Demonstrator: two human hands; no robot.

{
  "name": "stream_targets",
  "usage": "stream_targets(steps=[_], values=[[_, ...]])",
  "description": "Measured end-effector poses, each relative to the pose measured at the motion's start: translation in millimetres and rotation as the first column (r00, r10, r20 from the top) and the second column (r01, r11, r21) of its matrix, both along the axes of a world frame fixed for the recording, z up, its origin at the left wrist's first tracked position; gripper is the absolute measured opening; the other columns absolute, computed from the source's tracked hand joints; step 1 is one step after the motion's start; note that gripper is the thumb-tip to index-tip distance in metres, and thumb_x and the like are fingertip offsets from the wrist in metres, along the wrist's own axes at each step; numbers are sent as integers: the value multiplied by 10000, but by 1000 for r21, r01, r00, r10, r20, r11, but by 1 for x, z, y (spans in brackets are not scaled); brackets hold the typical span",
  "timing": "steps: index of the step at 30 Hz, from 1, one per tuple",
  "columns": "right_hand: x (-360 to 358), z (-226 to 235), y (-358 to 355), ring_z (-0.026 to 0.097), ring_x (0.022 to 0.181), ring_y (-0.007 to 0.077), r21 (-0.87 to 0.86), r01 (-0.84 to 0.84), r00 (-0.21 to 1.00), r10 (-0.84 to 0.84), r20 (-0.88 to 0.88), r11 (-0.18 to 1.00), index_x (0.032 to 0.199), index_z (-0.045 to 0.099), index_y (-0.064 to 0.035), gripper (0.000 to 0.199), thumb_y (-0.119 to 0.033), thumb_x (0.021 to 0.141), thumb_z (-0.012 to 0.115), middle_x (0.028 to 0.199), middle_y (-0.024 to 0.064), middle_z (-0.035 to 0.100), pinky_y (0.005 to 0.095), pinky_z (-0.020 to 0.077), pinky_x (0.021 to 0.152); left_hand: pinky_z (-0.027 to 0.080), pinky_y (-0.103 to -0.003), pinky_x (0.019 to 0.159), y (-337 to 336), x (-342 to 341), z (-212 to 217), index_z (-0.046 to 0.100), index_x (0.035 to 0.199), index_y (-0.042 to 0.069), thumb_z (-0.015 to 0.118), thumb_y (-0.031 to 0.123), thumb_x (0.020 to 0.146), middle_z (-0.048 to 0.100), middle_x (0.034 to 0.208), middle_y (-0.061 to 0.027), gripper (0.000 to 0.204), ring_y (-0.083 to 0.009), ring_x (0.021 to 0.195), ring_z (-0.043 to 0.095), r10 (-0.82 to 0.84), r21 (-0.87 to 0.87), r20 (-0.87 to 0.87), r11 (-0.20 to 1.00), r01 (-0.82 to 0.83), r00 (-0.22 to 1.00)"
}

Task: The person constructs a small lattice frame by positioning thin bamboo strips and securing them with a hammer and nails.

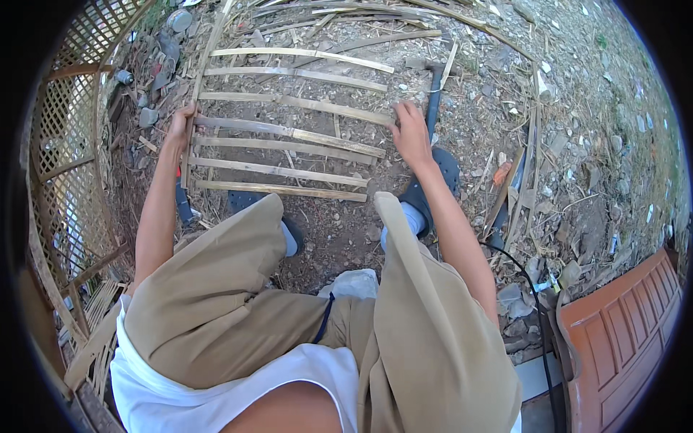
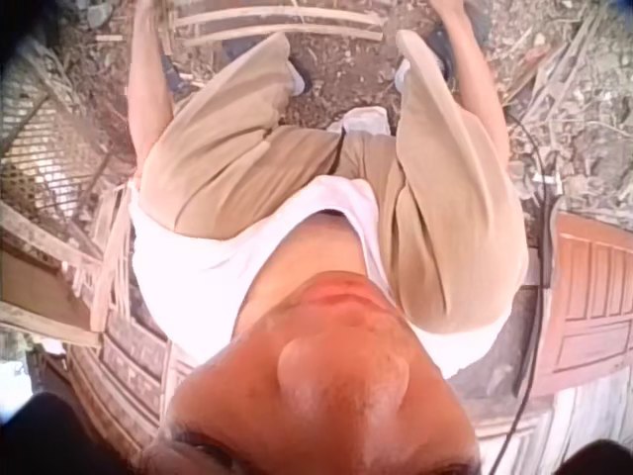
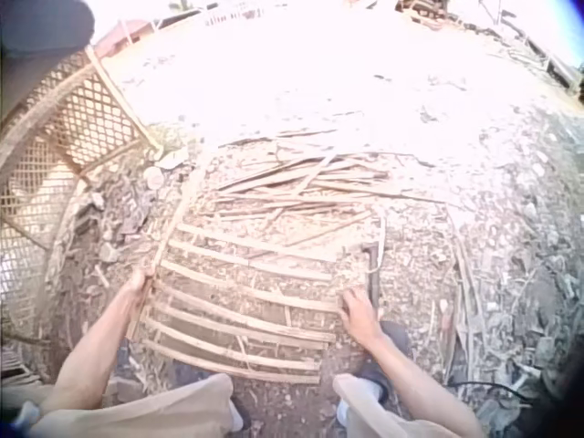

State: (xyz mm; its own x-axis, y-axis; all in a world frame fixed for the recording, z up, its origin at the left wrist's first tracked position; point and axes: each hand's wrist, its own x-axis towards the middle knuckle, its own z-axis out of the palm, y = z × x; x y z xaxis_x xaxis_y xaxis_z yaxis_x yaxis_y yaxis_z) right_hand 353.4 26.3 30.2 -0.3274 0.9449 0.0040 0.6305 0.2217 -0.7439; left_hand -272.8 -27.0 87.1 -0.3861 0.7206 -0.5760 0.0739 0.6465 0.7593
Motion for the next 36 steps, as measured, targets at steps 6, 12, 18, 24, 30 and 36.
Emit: stream_targets(steps=[6,12,18,24,30,36], values=[[-6,-2,8,631,1172,370,114,-72,987,54,153,991,1153,784,-43,313,-39,851,865,1181,142,695,469,542,1037,546,-368,653,-26,17,-59,715,1049,55,533,389,1174,698,860,-63,401,-194,716,663,94,57,-26,994,-92,995],[-5,-7,-2,629,1156,380,183,5,987,-34,156,983,1149,800,-43,301,-34,856,867,1168,156,710,463,544,1029,552,-382,828,-19,24,-69,748,1197,25,700,374,1074,738,980,-52,373,-194,903,688,-46,-5,-88,999,46,995],[-13,-11,-1,628,1161,384,197,21,996,-38,79,980,1159,798,-27,306,-43,863,872,1165,165,706,468,539,1031,481,-476,1173,-27,-12,-79,607,1430,-45,1009,408,742,688,1303,-232,917,-391,1297,647,-439,-149,-538,890,432,720],[3,-12,-6,627,1181,377,170,26,997,-38,70,985,1238,751,-35,422,-64,844,897,1195,152,690,463,528,1043,374,-528,1277,-24,59,-56,435,1570,-104,1011,431,740,452,1553,-323,1144,-515,1513,414,-501,-281,-777,817,503,380],[-2,15,-13,577,1250,380,134,-110,992,100,79,985,1254,732,-70,524,-132,785,958,1293,135,654,478,516,1076,379,-538,1254,-52,67,-74,408,1622,-14,1008,286,770,469,1485,-280,1084,-500,1456,443,-252,-9,-833,897,442,493],[2,13,-17,542,1329,380,121,-144,987,135,85,982,1179,749,-69,491,-90,743,972,1377,122,619,474,503,1125,421,-529,1215,-48,70,-82,442,1590,8,1005,290,772,493,1443,-266,1032,-480,1403,488,-199,34,-835,912,410,513]])
